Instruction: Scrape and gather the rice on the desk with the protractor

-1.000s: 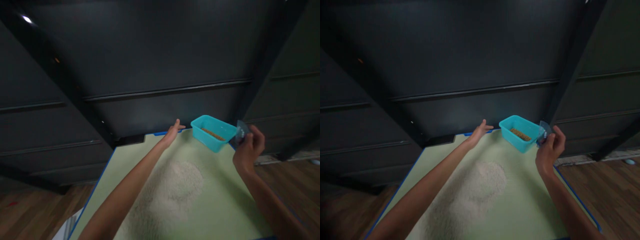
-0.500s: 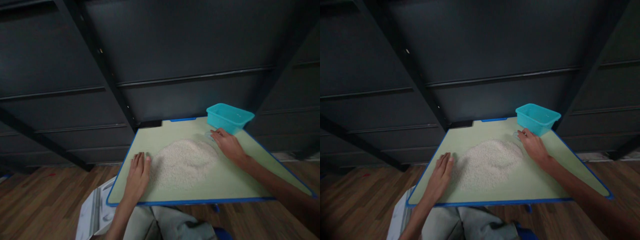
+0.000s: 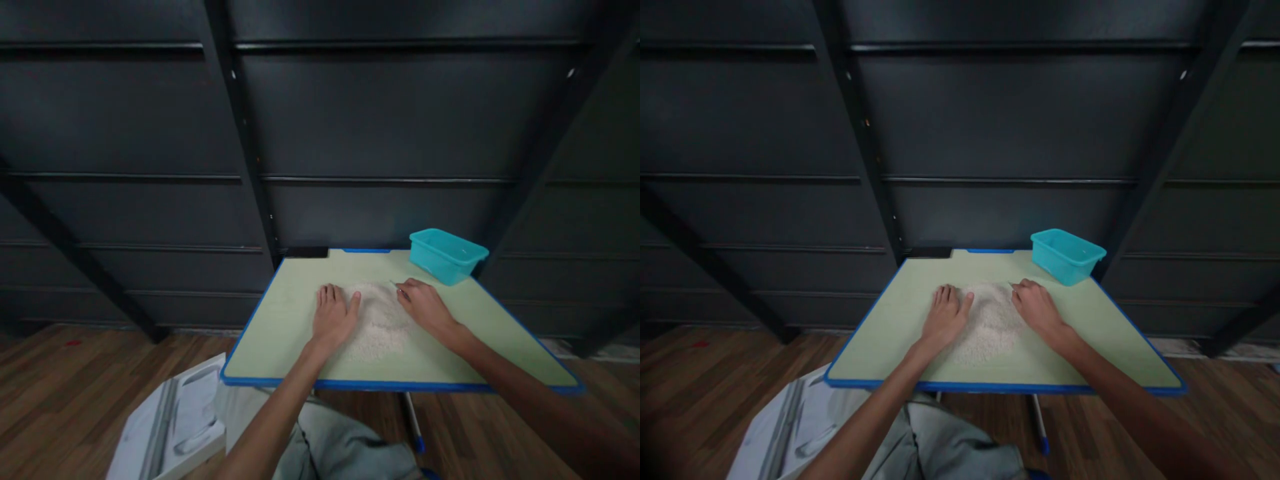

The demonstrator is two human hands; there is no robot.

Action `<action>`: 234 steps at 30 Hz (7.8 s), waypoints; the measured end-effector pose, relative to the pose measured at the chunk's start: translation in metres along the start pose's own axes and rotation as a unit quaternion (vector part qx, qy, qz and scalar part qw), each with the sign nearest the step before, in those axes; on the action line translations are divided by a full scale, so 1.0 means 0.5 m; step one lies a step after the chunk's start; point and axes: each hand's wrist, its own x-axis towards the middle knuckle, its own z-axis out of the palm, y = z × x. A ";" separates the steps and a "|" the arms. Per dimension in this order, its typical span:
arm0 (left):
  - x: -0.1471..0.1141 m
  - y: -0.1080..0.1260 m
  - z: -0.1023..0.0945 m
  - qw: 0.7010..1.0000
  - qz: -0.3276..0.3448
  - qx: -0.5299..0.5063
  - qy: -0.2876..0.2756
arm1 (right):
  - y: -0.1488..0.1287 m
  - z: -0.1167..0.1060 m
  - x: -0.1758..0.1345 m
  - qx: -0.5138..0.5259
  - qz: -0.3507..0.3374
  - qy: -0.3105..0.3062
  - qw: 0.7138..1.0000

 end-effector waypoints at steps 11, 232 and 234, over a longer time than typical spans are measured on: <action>0.103 -0.012 -0.050 0.990 0.008 0.066 -0.125 | 0.024 0.012 0.102 0.108 -0.074 0.033 0.991; 0.068 -0.019 -0.001 0.994 0.072 -0.067 -0.045 | 0.069 -0.108 -0.082 0.173 -0.054 0.053 0.982; 0.069 -0.019 0.001 0.994 0.069 -0.067 -0.044 | 0.097 -0.131 -0.117 0.244 -0.117 -0.022 0.962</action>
